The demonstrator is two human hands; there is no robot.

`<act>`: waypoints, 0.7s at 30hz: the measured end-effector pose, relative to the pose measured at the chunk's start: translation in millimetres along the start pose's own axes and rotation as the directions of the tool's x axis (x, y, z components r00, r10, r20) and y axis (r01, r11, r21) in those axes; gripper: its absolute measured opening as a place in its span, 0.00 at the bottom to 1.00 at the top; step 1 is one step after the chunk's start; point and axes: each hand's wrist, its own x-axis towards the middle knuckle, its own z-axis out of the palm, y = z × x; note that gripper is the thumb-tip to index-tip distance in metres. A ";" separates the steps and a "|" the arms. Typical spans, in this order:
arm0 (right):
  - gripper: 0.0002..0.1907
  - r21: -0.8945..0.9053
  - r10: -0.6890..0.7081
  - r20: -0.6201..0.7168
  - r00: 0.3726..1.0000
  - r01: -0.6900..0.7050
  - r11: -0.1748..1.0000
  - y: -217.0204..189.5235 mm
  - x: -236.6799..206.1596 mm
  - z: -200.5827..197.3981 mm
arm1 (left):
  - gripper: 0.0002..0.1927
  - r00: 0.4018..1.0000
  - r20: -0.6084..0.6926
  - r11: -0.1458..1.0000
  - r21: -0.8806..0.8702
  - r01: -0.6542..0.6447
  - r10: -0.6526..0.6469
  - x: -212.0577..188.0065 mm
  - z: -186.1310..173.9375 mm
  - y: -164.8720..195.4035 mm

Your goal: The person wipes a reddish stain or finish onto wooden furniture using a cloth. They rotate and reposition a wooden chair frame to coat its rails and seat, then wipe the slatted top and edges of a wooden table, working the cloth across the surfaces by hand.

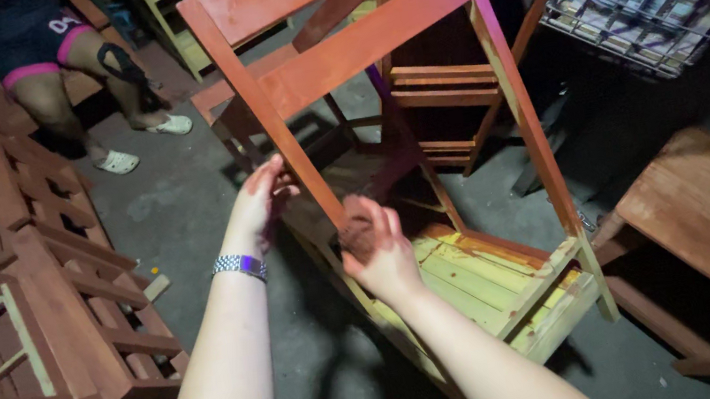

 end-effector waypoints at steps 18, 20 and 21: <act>0.44 0.062 -0.060 -0.125 0.990 0.068 0.996 41.0 -46.5 -11.7 | 0.41 0.842 0.036 0.369 0.888 -0.273 0.538 63.1 -6.8 36.8; 0.43 0.080 -0.115 -0.221 0.968 0.135 0.988 28.1 -37.2 -14.0 | 0.41 0.847 0.020 0.426 0.858 -0.287 0.531 60.8 -3.3 33.9; 0.43 0.079 -0.138 -0.272 0.952 0.165 0.983 18.8 -28.8 -15.3 | 0.41 0.839 0.024 0.420 0.858 -0.296 0.543 61.4 -2.2 32.9</act>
